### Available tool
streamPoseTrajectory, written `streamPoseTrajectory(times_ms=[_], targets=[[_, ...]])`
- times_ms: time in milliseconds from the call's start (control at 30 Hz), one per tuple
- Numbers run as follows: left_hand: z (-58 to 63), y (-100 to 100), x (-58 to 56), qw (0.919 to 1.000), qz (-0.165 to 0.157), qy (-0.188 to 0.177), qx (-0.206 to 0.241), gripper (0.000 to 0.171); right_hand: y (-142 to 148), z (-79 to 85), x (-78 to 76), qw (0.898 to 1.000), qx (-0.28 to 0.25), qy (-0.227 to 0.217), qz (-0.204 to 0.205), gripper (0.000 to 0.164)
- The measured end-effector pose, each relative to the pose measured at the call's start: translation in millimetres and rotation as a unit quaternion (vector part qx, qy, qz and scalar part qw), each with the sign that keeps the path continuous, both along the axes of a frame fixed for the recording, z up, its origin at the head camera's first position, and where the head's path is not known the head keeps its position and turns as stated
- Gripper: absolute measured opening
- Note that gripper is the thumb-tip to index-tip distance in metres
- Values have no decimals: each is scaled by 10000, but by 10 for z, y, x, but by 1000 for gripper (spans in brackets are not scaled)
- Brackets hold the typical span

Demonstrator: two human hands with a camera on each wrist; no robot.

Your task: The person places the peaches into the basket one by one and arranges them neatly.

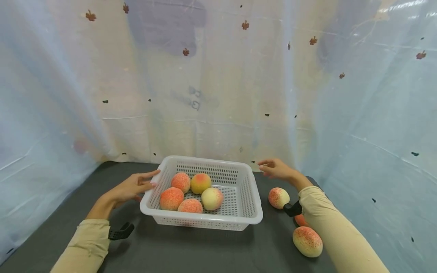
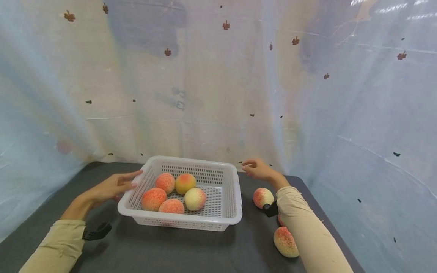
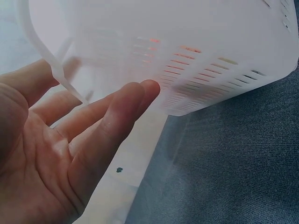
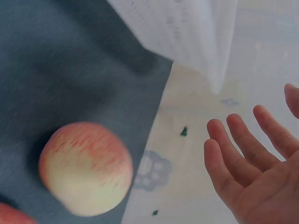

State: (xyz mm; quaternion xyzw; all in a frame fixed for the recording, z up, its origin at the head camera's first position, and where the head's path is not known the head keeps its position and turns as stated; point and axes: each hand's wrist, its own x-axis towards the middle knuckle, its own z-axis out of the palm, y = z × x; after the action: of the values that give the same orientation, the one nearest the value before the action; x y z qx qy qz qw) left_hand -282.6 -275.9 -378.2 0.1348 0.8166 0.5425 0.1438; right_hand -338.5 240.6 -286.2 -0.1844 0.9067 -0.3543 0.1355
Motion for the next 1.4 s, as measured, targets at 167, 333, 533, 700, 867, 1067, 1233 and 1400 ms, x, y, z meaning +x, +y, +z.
streamPoseTrajectory(times_ms=[167,333,533,700,867,1067,1233,1400], targets=[[-15,-3,-11,10000,-26,-27,-51,76,179,-99,48,9997,239,21,-31,49],[-16,-20,-11,9999,58,-60,-96,75,295,-172,68,9991,392,163,-51,49],[20,-25,-10,9999,42,8,-149,75,383,-265,90,9978,628,146,-172,48],[25,-17,-16,9999,19,7,-162,75,469,-352,127,9963,847,98,-130,53],[22,-18,-18,9999,57,24,-161,75,541,-429,133,9940,1090,44,0,60],[25,-23,-14,9998,96,29,-196,75,559,-500,127,9931,1152,-68,208,66],[34,-24,-7,9997,136,28,-190,75,539,-527,128,9918,1226,-82,360,71],[25,-19,-14,9999,83,38,-124,75,565,-527,138,9870,1573,138,310,72]])
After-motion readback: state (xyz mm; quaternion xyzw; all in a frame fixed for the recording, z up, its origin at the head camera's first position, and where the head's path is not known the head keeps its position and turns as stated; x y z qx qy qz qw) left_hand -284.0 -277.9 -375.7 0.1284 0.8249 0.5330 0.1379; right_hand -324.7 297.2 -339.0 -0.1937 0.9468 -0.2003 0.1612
